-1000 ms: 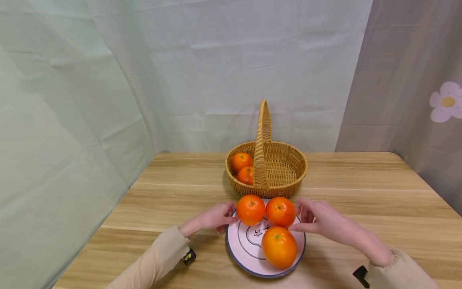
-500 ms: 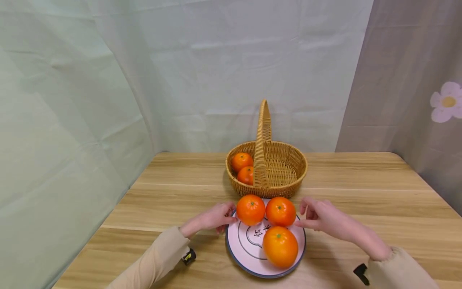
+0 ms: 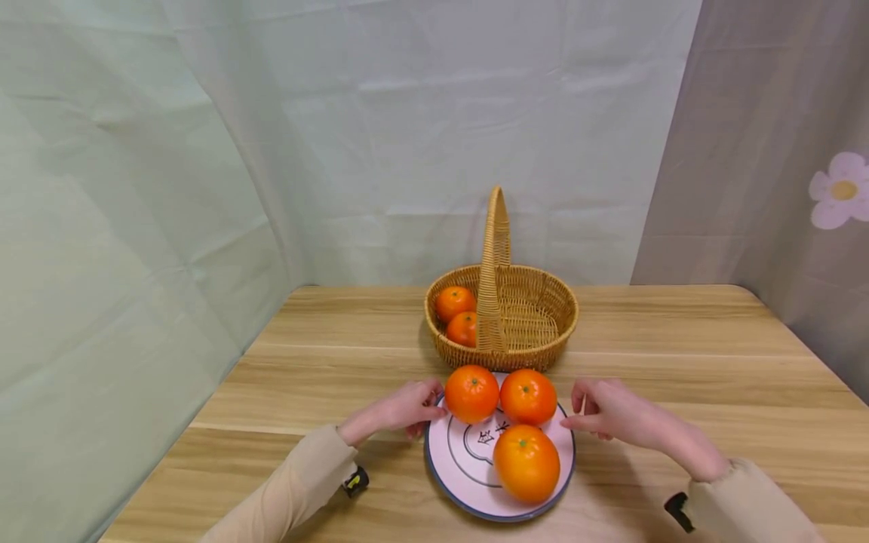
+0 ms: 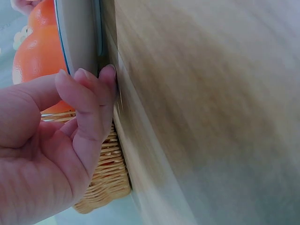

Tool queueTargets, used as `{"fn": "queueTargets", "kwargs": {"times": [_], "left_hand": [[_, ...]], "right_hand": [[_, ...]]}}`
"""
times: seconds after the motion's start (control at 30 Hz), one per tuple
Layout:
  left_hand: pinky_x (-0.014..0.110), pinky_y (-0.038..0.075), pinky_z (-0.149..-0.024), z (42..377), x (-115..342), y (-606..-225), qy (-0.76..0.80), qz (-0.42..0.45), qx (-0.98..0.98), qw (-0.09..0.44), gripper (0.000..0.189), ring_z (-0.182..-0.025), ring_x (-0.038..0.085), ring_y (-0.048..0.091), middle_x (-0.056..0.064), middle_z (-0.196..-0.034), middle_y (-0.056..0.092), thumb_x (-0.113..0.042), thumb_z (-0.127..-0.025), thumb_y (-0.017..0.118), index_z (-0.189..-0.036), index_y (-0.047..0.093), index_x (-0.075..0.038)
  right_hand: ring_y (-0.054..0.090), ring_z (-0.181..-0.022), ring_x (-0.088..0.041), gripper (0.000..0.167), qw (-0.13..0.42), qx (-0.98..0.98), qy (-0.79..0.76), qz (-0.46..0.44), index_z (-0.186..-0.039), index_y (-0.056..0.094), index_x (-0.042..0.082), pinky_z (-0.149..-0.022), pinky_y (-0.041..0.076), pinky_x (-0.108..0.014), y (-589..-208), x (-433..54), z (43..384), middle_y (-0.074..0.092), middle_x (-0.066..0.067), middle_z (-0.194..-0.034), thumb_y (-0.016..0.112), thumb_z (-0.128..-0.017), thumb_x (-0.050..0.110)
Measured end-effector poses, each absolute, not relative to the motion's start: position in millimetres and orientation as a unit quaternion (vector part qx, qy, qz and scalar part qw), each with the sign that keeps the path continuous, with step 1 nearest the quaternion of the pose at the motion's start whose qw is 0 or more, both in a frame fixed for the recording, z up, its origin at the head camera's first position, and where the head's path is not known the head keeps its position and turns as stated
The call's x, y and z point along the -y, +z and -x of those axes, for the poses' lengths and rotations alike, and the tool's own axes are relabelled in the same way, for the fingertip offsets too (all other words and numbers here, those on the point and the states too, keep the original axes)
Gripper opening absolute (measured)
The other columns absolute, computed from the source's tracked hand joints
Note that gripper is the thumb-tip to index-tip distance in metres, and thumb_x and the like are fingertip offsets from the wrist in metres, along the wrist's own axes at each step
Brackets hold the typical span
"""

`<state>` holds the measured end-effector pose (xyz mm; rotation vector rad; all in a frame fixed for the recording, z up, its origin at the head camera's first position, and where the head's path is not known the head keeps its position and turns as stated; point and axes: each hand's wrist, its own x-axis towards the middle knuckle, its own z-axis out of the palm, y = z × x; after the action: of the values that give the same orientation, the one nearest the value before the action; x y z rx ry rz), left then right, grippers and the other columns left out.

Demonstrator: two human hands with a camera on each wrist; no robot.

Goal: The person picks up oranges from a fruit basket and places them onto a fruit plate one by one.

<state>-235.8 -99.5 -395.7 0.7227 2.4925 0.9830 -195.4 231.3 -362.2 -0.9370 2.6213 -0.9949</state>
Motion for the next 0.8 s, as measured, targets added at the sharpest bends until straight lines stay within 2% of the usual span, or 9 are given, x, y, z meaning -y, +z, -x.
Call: {"fn": "queueTargets", "kwargs": {"times": [0.8], "left_hand": [[0.027, 0.044, -0.036, 234.7, 98.9, -392.6, 0.34, -0.26, -0.885, 0.182, 0.012, -0.036, 0.012, 0.045, 0.004, -0.054, 0.047, -0.004, -0.087, 0.059, -0.089, 0.047, -0.002]], "right_hand": [[0.043, -0.042, -0.004, 0.021, 0.129, -0.896, -0.311, 0.29, -0.08, 0.055, 0.008, -0.038, 0.041, -0.023, -379.7, -224.6, 205.2, 0.047, 0.009, -0.052, 0.067, -0.082, 0.026]]}}
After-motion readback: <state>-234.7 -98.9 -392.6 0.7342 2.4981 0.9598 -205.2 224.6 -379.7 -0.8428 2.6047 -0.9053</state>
